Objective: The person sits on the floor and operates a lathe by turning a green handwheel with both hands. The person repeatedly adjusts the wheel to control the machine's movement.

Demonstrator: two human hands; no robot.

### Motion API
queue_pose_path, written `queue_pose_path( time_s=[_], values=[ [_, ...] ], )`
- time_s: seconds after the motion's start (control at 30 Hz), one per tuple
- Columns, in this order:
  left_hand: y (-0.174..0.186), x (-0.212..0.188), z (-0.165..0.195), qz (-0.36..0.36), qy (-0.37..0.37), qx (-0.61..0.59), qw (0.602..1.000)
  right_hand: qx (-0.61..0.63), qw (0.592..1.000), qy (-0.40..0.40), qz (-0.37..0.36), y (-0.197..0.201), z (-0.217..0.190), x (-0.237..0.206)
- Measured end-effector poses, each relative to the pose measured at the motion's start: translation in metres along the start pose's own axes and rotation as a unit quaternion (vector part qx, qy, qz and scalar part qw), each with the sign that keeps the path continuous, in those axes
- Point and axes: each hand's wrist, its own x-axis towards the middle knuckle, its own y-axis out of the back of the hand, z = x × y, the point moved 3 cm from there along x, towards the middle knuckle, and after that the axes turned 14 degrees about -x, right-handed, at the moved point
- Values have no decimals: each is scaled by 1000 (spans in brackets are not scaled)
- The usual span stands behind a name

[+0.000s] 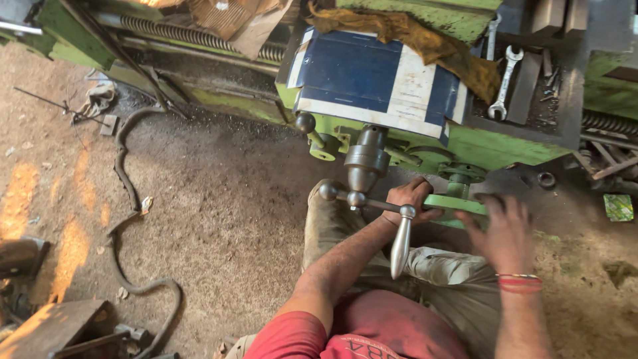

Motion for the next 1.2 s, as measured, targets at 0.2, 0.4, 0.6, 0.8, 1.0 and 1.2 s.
queue_pose_path(
  time_s=[0.2,0.4,0.6,0.8,1.0,1.2],
  values=[
    [-2,-2,-8,7,-6,-8,1000,79,996,-2,38,-23,24,-6],
    [-5,-3,-11,10,-14,-11,1000,55,997,-9,59,-26,21,-7],
    [-13,-5,-22,-11,-7,-1,1000,40,998,0,42,-21,23,-9],
    [-23,-11,-25,-9,5,-12,1000,60,996,-13,63,-21,25,-13],
    [-25,-12,-16,20,-13,-23,999,50,996,-58,43,-9,24,-18],
    [-32,-14,-15,37,-11,-22,999,68,996,-57,13,-7,29,-19]
  ],
)
